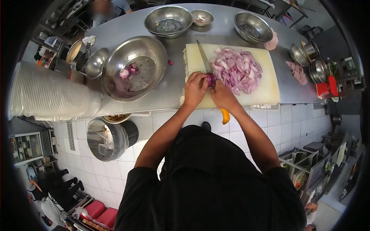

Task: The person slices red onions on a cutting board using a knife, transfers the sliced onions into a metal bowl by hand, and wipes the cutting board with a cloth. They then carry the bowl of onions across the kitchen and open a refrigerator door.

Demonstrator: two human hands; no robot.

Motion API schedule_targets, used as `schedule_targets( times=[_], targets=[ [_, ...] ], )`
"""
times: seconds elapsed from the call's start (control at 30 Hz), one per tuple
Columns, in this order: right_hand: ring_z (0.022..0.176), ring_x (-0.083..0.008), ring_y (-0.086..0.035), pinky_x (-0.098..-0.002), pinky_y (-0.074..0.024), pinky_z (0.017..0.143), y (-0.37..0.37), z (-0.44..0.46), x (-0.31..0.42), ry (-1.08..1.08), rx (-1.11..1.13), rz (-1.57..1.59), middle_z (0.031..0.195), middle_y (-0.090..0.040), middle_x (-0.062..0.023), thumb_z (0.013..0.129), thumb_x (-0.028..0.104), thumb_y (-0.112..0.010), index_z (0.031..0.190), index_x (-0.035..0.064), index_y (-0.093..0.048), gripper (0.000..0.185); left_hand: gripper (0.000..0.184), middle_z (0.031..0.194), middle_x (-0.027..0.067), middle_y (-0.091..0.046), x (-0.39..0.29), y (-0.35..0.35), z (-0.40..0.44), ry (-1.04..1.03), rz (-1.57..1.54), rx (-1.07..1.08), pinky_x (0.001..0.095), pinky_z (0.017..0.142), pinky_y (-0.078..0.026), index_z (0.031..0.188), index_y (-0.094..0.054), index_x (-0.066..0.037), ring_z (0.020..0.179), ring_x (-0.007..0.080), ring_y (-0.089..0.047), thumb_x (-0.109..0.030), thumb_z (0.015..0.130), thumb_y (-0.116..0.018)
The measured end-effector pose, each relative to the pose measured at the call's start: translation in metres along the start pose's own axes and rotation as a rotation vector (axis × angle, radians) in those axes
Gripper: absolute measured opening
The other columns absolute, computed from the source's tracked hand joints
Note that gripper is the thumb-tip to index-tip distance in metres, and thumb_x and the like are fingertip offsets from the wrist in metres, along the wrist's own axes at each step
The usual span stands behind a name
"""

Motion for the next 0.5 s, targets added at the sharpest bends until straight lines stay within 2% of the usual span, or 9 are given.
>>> schedule_targets(
  times=[0.23, 0.4, 0.5],
  targets=[
    [0.054, -0.0364, -0.067, -0.0449, -0.0571, 0.054, 0.039, -0.019, 0.039, -0.163, 0.154, 0.048, 0.080, -0.066, -0.0306, 0.092, 0.013, -0.048, 0.106, -0.0115, -0.048, 0.028, 0.011, 0.100, 0.0155, -0.068, 0.000, 0.000, -0.003, -0.027, -0.013, -0.006, 0.0347, 0.077, -0.057, 0.097, -0.068, 0.003, 0.085, 0.0292, -0.070, -0.001, 0.088, -0.067],
    [0.058, -0.0402, -0.068, -0.0479, -0.0568, 0.060, -0.014, -0.001, 0.001, 0.016, -0.047, -0.043, 0.079, -0.066, -0.0317, 0.092, 0.014, -0.049, 0.108, -0.0107, -0.048, 0.030, 0.011, 0.100, 0.0149, -0.069, 0.002, 0.000, -0.003, 0.016, -0.006, -0.003, 0.0349, 0.080, -0.056, 0.097, -0.068, 0.003, 0.088, 0.0297, -0.069, -0.001, 0.087, -0.067],
    [0.063, -0.0423, -0.068, -0.0496, -0.0563, 0.067, 0.001, -0.009, -0.001, -0.065, -0.023, 0.013, 0.077, -0.067, -0.0303, 0.091, 0.015, -0.051, 0.110, -0.0081, -0.049, 0.029, 0.012, 0.101, 0.0145, -0.069, -0.004, -0.001, 0.000, -0.015, 0.000, 0.020, 0.0355, 0.082, -0.056, 0.098, -0.068, 0.002, 0.092, 0.0301, -0.069, -0.001, 0.087, -0.067]
  ],
)
Point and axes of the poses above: each hand's wrist, its own z-axis towards the middle knuckle, its own y-axis out of the back of the hand, x = y × z, the point moved 6 cm from there along z, towards the middle knuckle
